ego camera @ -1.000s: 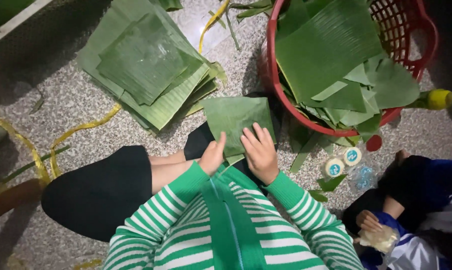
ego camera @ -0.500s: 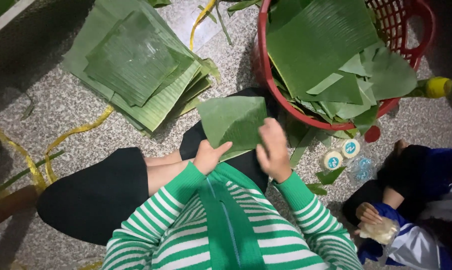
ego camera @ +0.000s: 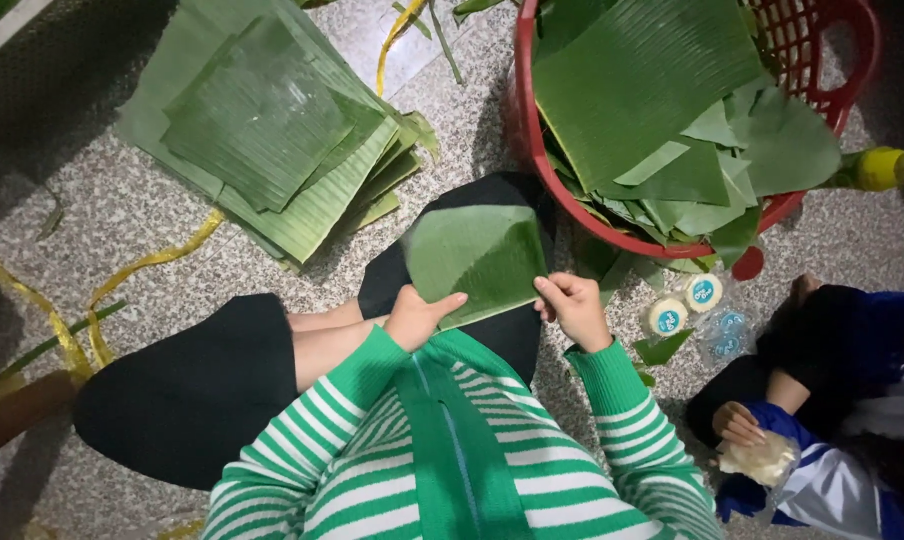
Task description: Folding banana leaves into rectangular shapes and stacking them neatly.
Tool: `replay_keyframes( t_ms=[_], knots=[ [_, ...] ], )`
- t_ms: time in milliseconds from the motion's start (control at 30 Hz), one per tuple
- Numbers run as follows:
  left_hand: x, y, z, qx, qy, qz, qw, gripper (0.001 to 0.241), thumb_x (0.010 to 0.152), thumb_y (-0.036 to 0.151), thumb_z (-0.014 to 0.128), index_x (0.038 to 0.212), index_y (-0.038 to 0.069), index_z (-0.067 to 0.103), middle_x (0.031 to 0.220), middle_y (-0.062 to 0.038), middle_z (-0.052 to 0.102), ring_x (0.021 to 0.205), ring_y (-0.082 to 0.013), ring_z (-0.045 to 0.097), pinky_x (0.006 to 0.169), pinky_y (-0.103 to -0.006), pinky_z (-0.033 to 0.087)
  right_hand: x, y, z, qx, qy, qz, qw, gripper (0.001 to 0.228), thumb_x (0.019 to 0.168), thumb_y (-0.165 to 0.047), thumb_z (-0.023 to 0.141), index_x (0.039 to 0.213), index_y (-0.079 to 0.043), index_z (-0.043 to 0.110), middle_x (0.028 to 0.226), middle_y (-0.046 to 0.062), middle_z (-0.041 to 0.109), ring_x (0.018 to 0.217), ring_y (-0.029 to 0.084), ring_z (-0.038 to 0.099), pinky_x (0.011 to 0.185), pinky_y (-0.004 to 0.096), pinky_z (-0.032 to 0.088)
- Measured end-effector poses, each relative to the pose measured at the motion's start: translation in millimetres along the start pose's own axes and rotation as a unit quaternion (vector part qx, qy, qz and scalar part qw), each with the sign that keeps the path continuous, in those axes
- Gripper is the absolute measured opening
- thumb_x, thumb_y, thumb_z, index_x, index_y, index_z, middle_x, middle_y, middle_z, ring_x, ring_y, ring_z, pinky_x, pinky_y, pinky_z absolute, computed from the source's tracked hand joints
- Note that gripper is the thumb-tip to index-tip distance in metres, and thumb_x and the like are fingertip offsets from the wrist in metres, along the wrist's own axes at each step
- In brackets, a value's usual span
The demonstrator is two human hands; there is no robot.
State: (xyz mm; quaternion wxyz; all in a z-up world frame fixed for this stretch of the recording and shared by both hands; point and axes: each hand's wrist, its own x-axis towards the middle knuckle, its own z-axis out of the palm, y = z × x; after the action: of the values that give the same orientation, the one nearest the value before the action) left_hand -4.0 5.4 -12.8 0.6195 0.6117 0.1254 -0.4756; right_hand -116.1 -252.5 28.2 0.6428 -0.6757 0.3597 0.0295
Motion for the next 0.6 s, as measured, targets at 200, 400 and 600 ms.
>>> replay_keyframes(
  t_ms=[200,400,600],
  knots=[
    [-2.5,14.2,-1.0,0.048,0.003,-0.013,0.999,0.047,0.082,0.023,0.091,0.119,-0.001,0.074,0.117,-0.021,0.074,0.113,-0.0336,0.07,0.095,-0.0494,0.055,-5.2,-90.3,19.9,-0.456,0.07,-0.367,0.808,0.04,0.102,-0.016,0.067,0.137,0.004,0.061,0.137,0.027,0.062,0.125,0.043,0.06,0.109,0.051,0.043],
    [9.8,9.4,-10.7,0.078,0.016,-0.007,0.997,0.043,0.082,0.033,0.09,0.11,0.003,0.078,0.109,-0.015,0.077,0.099,-0.0267,0.074,0.088,-0.0455,0.058,28.9,-22.0,55.4,-0.532,-0.061,-0.345,0.771,0.079,0.103,-0.034,0.057,0.162,0.006,0.022,0.169,0.031,0.017,0.154,0.049,0.015,0.119,0.066,0.015],
    [-21.2,70.8,-9.7,0.074,0.086,0.053,0.992,0.035,0.083,0.028,0.088,0.105,0.003,0.079,0.102,-0.015,0.079,0.094,-0.0233,0.075,0.08,-0.0435,0.06,-15.4,-99.1,79.8,-0.495,-0.103,-0.485,0.714,0.109,0.071,-0.066,0.081,0.152,-0.002,0.046,0.161,0.024,0.039,0.151,0.05,0.029,0.117,0.069,0.02]
  ],
)
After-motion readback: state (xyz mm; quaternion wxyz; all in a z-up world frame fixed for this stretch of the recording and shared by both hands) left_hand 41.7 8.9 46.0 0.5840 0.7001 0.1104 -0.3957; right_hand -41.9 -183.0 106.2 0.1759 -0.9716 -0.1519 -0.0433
